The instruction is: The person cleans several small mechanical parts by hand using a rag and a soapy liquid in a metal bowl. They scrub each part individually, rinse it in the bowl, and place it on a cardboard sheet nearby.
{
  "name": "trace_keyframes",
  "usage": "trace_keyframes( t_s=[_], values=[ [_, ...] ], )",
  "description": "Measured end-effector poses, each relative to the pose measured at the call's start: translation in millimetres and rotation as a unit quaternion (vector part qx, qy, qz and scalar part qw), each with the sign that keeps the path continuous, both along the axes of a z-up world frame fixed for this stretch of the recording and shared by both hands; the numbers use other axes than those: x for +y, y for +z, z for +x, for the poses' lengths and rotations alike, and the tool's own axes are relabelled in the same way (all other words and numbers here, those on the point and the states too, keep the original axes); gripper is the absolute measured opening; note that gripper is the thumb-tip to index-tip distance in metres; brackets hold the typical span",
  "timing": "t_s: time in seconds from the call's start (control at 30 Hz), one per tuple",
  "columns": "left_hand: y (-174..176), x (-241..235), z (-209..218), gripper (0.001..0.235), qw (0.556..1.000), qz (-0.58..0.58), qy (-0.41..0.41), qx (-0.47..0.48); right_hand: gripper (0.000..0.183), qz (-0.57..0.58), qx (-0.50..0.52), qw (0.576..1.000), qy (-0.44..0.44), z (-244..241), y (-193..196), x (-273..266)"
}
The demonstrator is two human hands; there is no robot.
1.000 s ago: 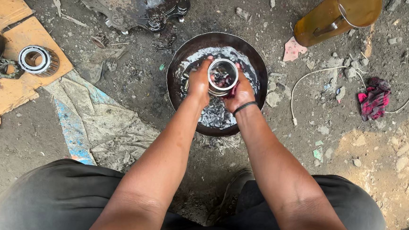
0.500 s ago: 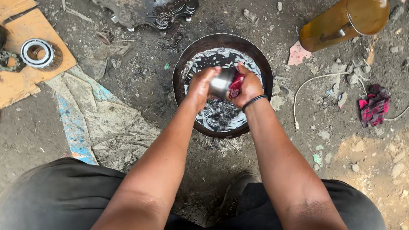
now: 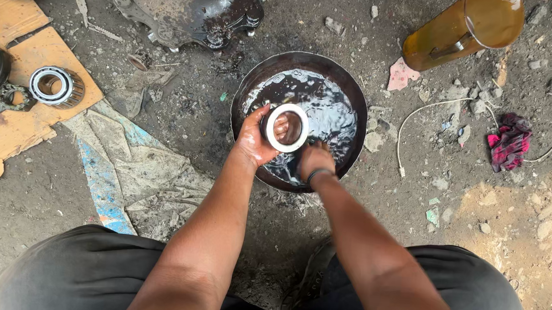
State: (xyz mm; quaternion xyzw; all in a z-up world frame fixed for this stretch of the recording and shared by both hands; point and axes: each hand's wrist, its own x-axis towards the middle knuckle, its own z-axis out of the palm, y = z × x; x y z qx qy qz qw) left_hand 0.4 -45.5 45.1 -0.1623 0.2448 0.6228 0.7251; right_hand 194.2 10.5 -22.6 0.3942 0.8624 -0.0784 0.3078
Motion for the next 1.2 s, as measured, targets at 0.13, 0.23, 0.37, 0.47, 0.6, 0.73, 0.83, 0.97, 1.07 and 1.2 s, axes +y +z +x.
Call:
trace_keyframes(
  t_s=[0.13, 0.23, 0.37, 0.47, 0.6, 0.73, 0.83, 0.97, 1.07, 1.2],
  values=[
    [-18, -4, 4, 0.052, 0.999, 0.013, -0.006, -0.033, 0.052, -0.146, 0.073, 0.963, -0.216, 1, 23, 43],
    [-24, -3, 2, 0.048, 1.000, -0.004, -0.004, 0.000, 0.046, 0.019, 0.052, 0.983, -0.174, 1, 33, 35],
    [-25, 3, 2, 0.052, 0.999, -0.042, -0.009, 0.034, 0.039, 0.026, 0.022, 0.998, -0.050, 8, 7, 1],
    [-23, 1, -1, 0.048, 0.996, -0.063, -0.009, 0.061, 0.034, -0.101, 0.124, 0.981, -0.113, 18, -3, 20],
    [-19, -1, -7, 0.048, 0.991, -0.106, -0.012, 0.078, 0.030, -0.320, 0.486, 0.722, -0.374, 7, 44, 77],
    [-17, 6, -2, 0.048, 0.983, -0.137, -0.052, 0.108, 0.058, -0.231, 0.536, 0.802, -0.130, -39, 117, 59],
    [-16, 11, 5, 0.044, 0.972, -0.157, -0.072, 0.160, 0.066, 0.046, 0.431, 0.893, 0.118, -64, 148, 22],
    [-15, 13, 15, 0.038, 0.957, -0.141, -0.067, 0.244, 0.053, 0.092, 0.336, 0.937, -0.008, -61, 146, 8],
    [-14, 17, 22, 0.029, 0.957, -0.120, -0.007, 0.262, 0.032, 0.020, 0.315, 0.926, -0.209, -51, 126, 11],
    [-15, 19, 29, 0.024, 0.953, -0.074, 0.090, 0.280, 0.035, -0.218, 0.332, 0.762, -0.511, -49, 104, 5]
  ],
)
